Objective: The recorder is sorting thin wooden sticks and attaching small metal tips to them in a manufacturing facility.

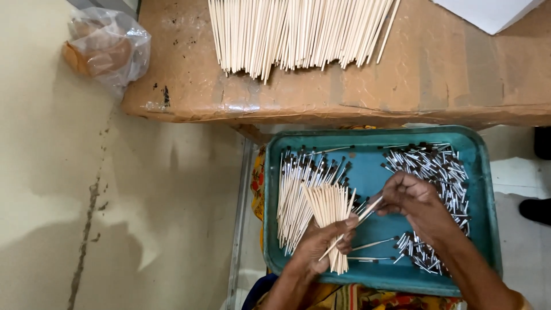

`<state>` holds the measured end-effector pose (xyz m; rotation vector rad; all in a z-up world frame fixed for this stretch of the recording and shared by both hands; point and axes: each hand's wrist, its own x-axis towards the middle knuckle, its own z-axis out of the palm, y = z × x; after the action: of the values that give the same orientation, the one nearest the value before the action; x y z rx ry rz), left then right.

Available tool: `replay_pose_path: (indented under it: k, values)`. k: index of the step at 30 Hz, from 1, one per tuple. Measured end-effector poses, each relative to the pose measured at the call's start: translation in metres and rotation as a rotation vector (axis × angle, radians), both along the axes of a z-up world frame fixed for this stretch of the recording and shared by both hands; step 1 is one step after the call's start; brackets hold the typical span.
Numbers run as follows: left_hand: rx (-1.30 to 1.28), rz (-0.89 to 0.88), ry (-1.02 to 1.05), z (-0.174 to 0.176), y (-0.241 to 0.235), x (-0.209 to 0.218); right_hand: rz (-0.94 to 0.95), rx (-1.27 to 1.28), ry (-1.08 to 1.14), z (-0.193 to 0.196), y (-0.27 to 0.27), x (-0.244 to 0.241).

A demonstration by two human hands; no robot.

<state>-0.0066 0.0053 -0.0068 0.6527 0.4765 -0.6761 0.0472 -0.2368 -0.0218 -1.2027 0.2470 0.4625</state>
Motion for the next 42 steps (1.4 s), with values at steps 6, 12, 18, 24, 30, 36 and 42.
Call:
replay_pose_path:
  k: [6,12,18,24,30,36,42]
  values:
    - [0.718,-0.14,-0.686,0.005,0.007,-0.006,0.017,-0.095,0.085,-0.03,0.001,-0.01]
    - [1.064,-0.143,-1.041,0.005,0.023,-0.015,0.433,-0.901,-0.235,0.015,0.007,0.028]
    - [0.741,-0.139,-0.586,-0.073,0.03,-0.035,0.506,-1.784,-0.91,-0.049,0.002,0.061]
    - [0.621,-0.074,-0.263,-0.054,0.017,-0.021,0.325,-1.469,-0.753,-0.049,-0.034,0.056]
    - [0.484,-0.106,0.054,-0.028,0.006,-0.003,0.126,-1.47,-0.993,0.005,-0.027,0.05]
    - [0.46,-0.059,-0.118,-0.031,0.008,-0.007,0.419,-1.704,-0.879,-0.07,-0.002,0.069]
    - [0.439,-0.054,-0.135,-0.029,0.016,-0.006,0.257,-1.583,-1.285,-0.077,-0.006,0.086]
